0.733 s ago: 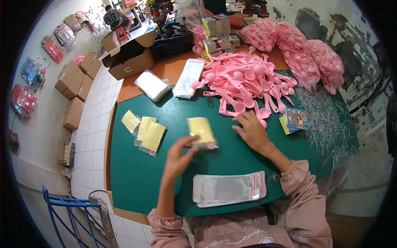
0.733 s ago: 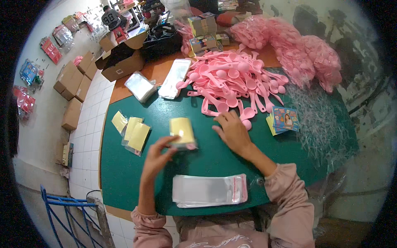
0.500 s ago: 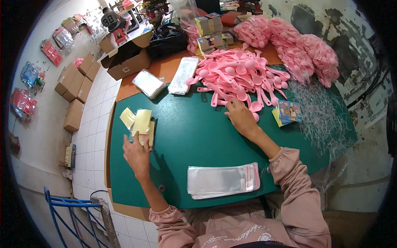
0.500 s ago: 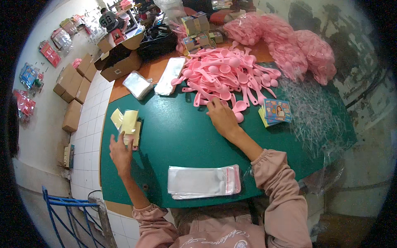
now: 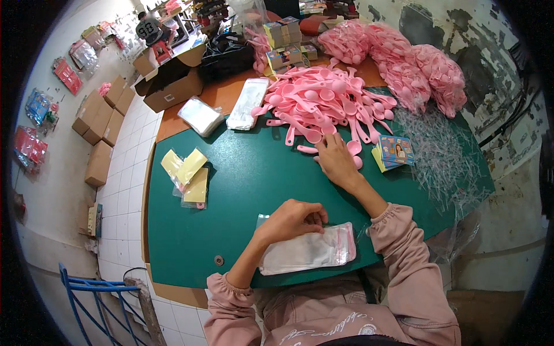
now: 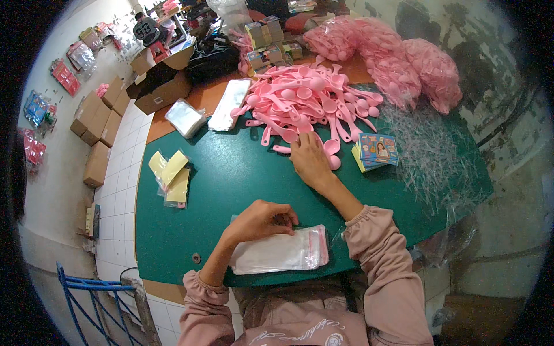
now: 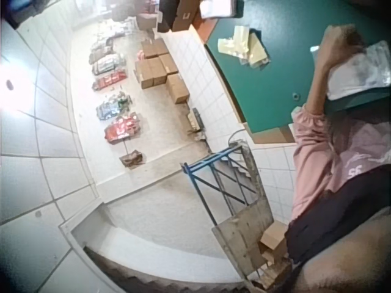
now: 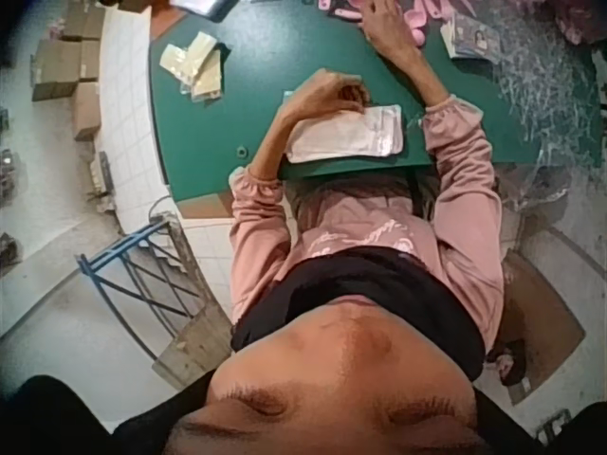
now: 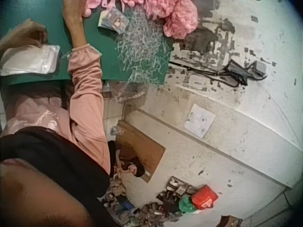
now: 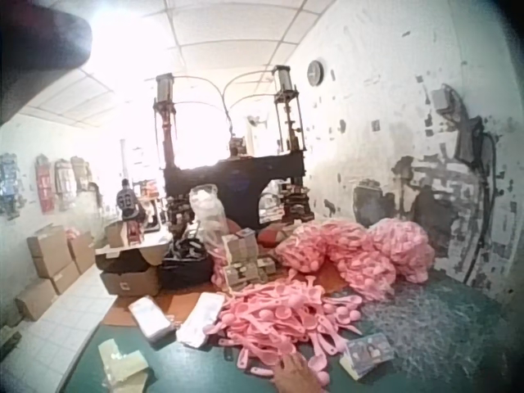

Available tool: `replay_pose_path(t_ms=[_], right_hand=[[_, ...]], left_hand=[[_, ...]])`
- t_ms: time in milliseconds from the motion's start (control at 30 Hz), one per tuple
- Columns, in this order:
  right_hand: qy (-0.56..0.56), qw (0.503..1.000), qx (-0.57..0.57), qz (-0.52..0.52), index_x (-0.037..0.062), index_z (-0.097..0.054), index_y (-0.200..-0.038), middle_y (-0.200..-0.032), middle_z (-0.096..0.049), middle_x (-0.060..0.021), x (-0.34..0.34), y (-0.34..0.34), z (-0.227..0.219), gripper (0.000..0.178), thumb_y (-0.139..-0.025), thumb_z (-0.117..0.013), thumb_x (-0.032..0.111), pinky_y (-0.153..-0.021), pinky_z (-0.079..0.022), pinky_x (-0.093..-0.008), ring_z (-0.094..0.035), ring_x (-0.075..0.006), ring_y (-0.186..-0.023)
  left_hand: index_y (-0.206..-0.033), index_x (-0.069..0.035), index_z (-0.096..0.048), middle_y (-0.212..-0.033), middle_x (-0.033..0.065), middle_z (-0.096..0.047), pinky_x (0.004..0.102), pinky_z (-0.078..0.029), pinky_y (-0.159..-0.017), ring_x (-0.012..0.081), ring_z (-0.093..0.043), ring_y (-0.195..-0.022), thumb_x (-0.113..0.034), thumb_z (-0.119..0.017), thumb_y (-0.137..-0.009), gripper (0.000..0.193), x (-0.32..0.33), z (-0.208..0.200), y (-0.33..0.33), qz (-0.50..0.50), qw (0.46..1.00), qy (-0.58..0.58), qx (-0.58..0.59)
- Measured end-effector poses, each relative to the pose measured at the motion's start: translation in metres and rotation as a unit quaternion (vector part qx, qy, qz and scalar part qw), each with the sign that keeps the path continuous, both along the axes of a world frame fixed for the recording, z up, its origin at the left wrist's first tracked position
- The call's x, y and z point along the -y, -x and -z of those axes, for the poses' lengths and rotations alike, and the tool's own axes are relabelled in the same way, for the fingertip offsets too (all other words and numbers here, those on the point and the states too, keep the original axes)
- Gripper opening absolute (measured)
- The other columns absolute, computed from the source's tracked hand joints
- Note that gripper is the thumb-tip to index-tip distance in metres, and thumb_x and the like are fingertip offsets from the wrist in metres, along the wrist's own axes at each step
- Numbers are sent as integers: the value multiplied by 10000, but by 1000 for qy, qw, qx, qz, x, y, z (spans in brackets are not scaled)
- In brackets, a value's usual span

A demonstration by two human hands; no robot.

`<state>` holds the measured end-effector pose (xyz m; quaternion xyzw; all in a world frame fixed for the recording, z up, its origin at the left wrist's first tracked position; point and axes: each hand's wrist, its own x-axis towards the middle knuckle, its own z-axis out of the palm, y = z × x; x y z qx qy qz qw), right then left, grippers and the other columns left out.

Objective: The person unpacks pink plastic spoons from a large bag and places them on a green table. They then pick up individual spoons, place them into small clear plastic bags with yellow paper inserts, and seal the bags. The person repeats this process for several spoons.

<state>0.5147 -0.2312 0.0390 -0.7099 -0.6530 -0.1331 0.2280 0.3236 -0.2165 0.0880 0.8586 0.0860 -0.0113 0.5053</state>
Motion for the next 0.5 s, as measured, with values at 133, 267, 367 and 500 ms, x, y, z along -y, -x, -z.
replay_pose_path(t_ms=[133,267,367,500], right_hand=[[3,996,-76,-34,12,-559,-833,-894,-519,-134,6,-2,-7,164,-714,-632,97,-814,-388,-404,-484,-297,-892],[67,979,-155,-116,32,-565,-836,-923,-523,-146,16,-11,-10,188,-710,-648,144,-848,-372,-407,-492,-314,-841],[88,943,-297,-121,18,-526,-911,-859,-535,-95,24,-10,-36,231,-744,-638,132,-844,-415,-361,-525,-213,-824],[97,751,-593,-273,5,-484,-1061,-849,-532,-51,48,-15,-77,306,-807,-604,126,-644,-487,-282,-541,-118,-760]], left_hand=[[-828,-16,-557,-755,54,-628,257,-477,-632,132,-615,-700,-72,-656,-756,135,-10,4,4,-27,995,73,56],[-861,-11,-530,-797,44,-614,240,-468,-675,94,-576,-769,-118,-618,-829,142,-28,14,12,-55,958,271,72],[-863,-4,-510,-767,56,-611,234,-473,-681,98,-586,-747,-95,-592,-838,126,-28,16,12,-56,958,277,45],[-868,-4,-516,-733,58,-616,225,-475,-656,90,-582,-694,-95,-603,-825,133,-25,23,13,-30,966,251,44]])
